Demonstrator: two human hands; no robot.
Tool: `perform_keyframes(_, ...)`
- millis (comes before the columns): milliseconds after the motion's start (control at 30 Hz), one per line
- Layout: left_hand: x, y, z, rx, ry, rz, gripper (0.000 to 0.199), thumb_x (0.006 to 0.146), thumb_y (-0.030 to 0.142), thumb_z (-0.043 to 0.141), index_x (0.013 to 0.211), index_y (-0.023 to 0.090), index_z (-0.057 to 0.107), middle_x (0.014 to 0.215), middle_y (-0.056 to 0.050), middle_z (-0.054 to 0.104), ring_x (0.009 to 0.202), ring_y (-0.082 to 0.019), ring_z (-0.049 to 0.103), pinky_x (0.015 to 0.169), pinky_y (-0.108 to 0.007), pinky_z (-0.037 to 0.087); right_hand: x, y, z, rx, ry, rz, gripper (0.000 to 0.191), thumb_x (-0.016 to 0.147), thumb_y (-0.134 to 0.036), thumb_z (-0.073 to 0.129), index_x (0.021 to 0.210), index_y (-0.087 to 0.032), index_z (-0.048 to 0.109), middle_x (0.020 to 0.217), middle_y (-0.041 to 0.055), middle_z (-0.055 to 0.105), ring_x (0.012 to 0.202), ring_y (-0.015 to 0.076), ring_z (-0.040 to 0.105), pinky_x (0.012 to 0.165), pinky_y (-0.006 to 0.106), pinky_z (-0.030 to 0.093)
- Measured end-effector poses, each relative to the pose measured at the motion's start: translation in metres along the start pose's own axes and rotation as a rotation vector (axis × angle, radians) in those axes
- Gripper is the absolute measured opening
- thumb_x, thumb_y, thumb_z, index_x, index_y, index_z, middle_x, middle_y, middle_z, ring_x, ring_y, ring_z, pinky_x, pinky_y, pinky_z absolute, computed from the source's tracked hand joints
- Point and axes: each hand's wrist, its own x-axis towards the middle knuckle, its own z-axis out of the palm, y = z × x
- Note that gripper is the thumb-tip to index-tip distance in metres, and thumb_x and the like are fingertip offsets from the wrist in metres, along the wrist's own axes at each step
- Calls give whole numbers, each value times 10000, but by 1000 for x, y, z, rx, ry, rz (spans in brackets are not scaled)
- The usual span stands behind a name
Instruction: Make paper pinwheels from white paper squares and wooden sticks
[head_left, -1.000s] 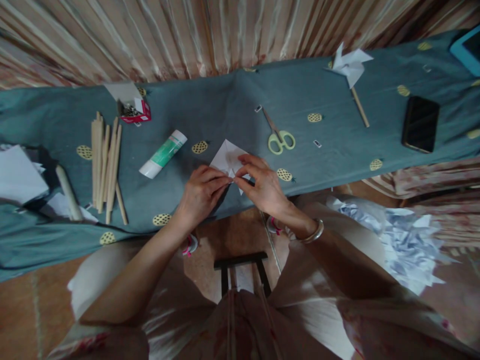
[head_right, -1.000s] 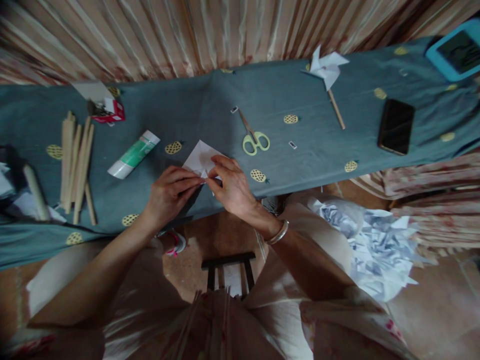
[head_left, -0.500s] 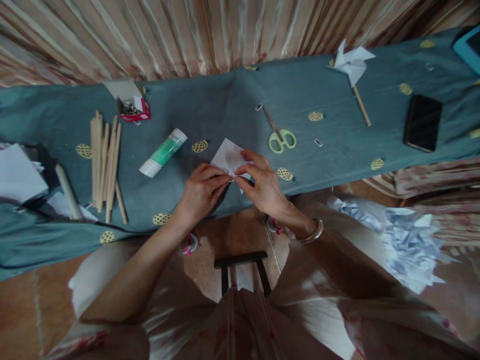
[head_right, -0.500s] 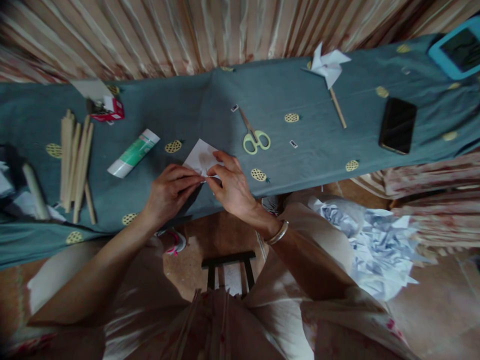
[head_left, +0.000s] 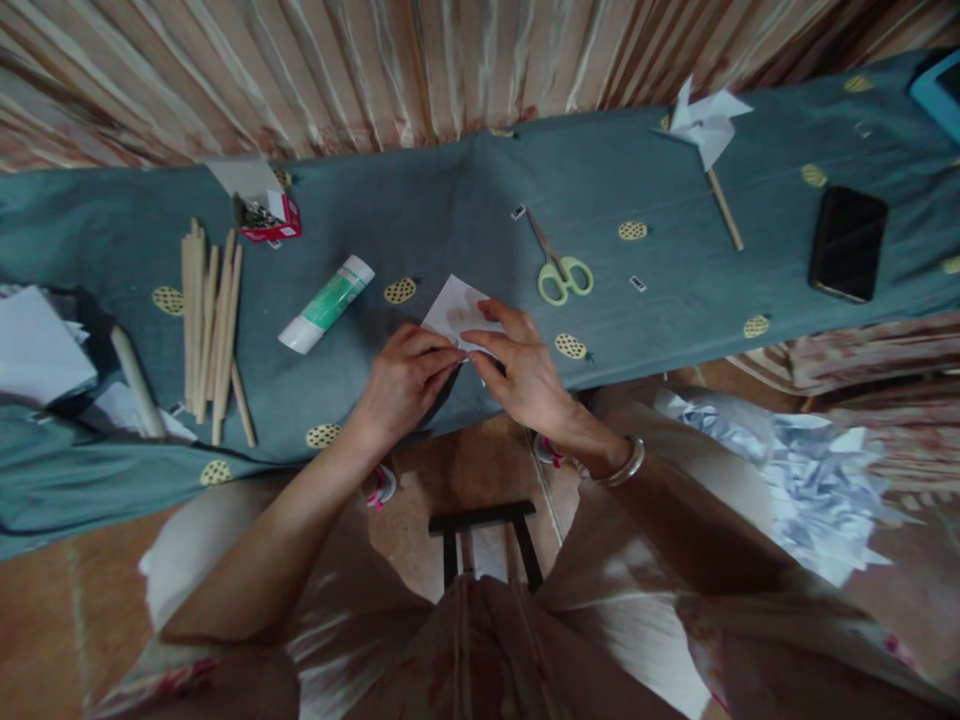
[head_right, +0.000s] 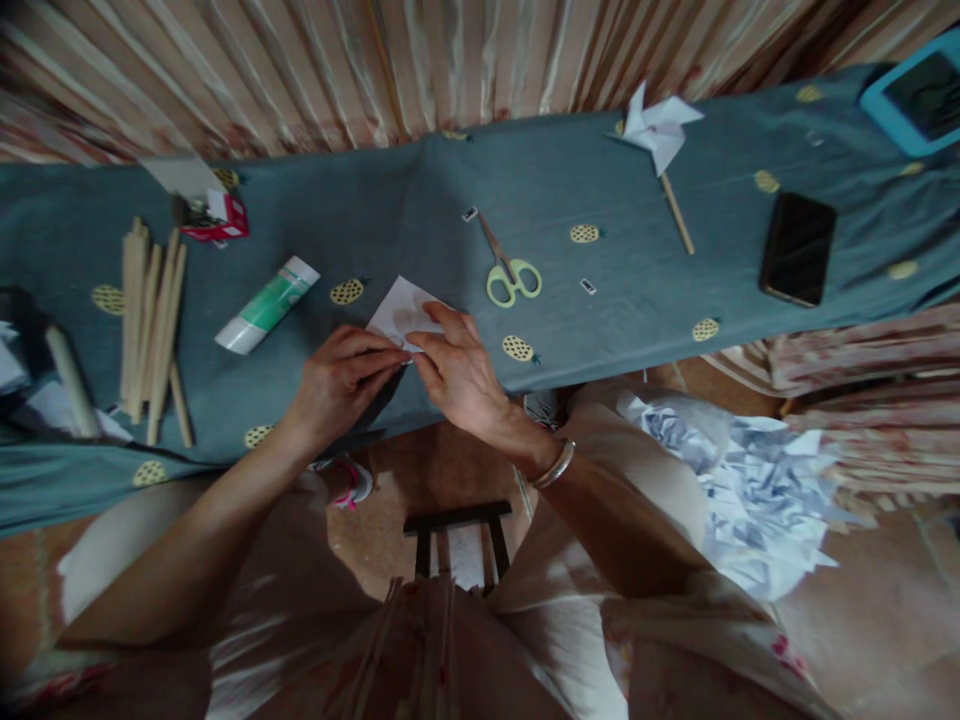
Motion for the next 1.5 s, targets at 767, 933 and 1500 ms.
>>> perform_keyframes(767, -2, 2, 4, 15, 32, 17, 164, 955, 223, 581, 963, 182, 739, 971, -77, 722, 909, -207, 647, 814, -365, 546, 2, -11, 0, -169, -150, -104, 407, 909, -77, 429, 1225, -213, 645, 1511, 97, 501, 1394, 295, 429, 1165, 542, 385)
perform_keyframes(933, -2, 3, 3, 35, 18, 15, 154, 954, 235, 595, 990, 191, 739, 975, -72, 726, 919, -206, 642, 810, -359, 541, 5, -7, -2, -158, -123, -67, 360, 897, -92, 477, 1132, -249, 700, 1521, 67, 488, 1404, 308, 425, 1169, 544, 371)
perform_keyframes(1500, -1, -6, -2, 145, 18, 65, 195, 974, 257, 569, 974, 198, 755, 959, -66, 737, 891, -200, 629, 799, -349, 537, 18, 22, -10, -131, 52, -71, 422, 910, -157, 428, 1271, -195, 642, 1404, 123, 598, 1314, 296, 543, 1166, 521, 419)
